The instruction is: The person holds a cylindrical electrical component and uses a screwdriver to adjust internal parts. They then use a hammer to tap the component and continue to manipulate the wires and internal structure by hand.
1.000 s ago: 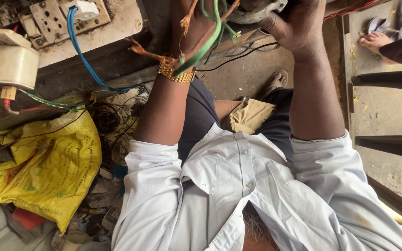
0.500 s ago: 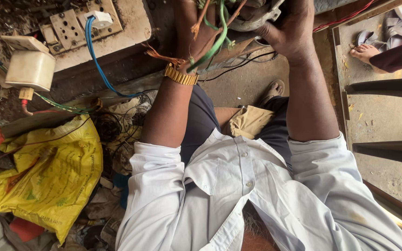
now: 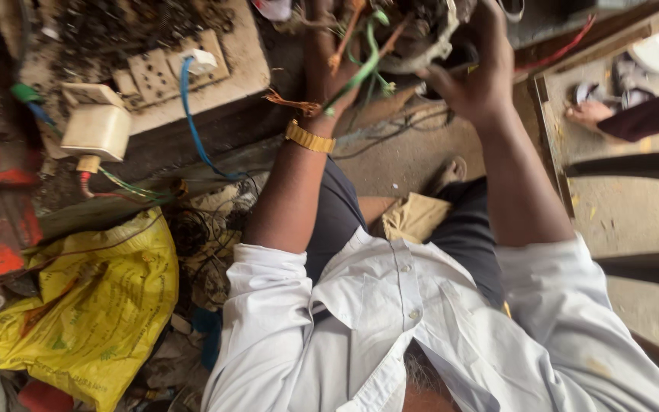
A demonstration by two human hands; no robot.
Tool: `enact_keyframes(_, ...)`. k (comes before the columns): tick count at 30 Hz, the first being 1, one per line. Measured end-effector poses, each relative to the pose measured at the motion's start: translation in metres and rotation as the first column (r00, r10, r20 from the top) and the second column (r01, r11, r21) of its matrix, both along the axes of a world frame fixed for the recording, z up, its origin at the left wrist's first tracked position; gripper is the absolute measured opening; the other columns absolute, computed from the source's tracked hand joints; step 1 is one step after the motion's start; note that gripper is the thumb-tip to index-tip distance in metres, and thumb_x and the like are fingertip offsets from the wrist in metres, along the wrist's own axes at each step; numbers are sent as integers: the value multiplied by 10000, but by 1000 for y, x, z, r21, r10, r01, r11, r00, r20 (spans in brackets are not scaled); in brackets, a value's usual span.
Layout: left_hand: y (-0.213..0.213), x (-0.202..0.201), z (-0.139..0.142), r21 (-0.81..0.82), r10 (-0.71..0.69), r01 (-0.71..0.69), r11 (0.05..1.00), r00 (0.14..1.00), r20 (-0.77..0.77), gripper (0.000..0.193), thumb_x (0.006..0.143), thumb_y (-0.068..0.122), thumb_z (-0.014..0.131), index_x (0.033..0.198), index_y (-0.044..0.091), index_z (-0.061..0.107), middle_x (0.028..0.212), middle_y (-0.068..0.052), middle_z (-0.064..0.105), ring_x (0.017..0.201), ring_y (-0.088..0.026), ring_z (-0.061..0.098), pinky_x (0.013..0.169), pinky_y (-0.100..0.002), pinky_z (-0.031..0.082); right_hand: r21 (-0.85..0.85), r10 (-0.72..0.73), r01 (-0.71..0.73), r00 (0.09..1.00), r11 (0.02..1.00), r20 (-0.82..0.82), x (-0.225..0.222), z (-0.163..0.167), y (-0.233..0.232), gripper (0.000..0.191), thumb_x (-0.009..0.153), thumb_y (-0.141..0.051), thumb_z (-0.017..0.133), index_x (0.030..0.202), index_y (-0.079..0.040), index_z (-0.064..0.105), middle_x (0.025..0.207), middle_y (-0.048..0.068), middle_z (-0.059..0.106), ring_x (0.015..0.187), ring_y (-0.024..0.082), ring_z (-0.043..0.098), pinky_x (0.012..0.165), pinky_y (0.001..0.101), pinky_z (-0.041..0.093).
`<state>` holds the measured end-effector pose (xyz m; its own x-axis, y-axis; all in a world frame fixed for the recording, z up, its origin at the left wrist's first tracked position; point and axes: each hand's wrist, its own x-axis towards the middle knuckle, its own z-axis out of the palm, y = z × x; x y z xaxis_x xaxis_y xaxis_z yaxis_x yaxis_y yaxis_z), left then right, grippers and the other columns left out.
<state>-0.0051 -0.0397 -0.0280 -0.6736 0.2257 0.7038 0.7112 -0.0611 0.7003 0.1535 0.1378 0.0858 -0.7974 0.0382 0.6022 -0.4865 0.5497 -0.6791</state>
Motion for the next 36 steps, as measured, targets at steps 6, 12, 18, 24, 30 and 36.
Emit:
enact_keyframes(6,-9,-1,22,-7,-58,58,998,998,-4,602,973,158,750,1465,32,426,1442,-146,519,1305,-303,536,1104,-386,486,508,-139,-172,845,844,517,75,97,-34,645,809,-271,825,1360,-27,594,1168,200,673,1028,393,668,823,468,553)
enact_keyframes(12,-22,4,-13,-198,3,19,980,994,112,339,1007,170,693,1286,50,544,1212,-133,603,1045,-267,588,899,-384,515,334,36,-792,408,512,912,103,174,-99,484,798,-368,729,1240,-190,646,1151,58,703,987,332,711,701,452,585)
enact_keyframes(18,-44,-4,-44,-566,270,-157,809,955,120,135,1040,182,636,1107,67,662,982,-121,687,785,-232,640,693,-383,544,31,179,-958,84,284,980,107,235,-179,183,947,-234,622,1019,-113,739,1000,124,729,914,333,725,636,456,577)
enact_keyframes(24,-31,-7,-41,-610,262,-277,742,958,-116,131,1056,142,604,1176,104,640,1001,-118,702,724,-231,678,595,-359,578,113,176,-982,139,148,975,109,231,-184,209,921,-230,623,962,-73,756,919,137,717,830,333,709,553,450,557)
enact_keyframes(30,-27,-5,-42,-537,172,-334,775,928,-331,313,1046,139,612,1347,146,525,1216,-105,626,927,-254,646,736,-367,560,164,176,-977,187,135,967,105,217,-172,203,897,-237,631,1000,-96,734,899,112,689,788,311,691,527,440,539)
enact_keyframes(36,-33,-6,-50,-444,92,-179,878,973,-210,414,1044,197,636,1421,169,467,1337,-91,552,1084,-257,569,878,-399,499,286,168,-946,310,153,936,102,206,-170,221,873,-245,638,1038,-118,713,878,88,661,745,288,673,502,429,521)
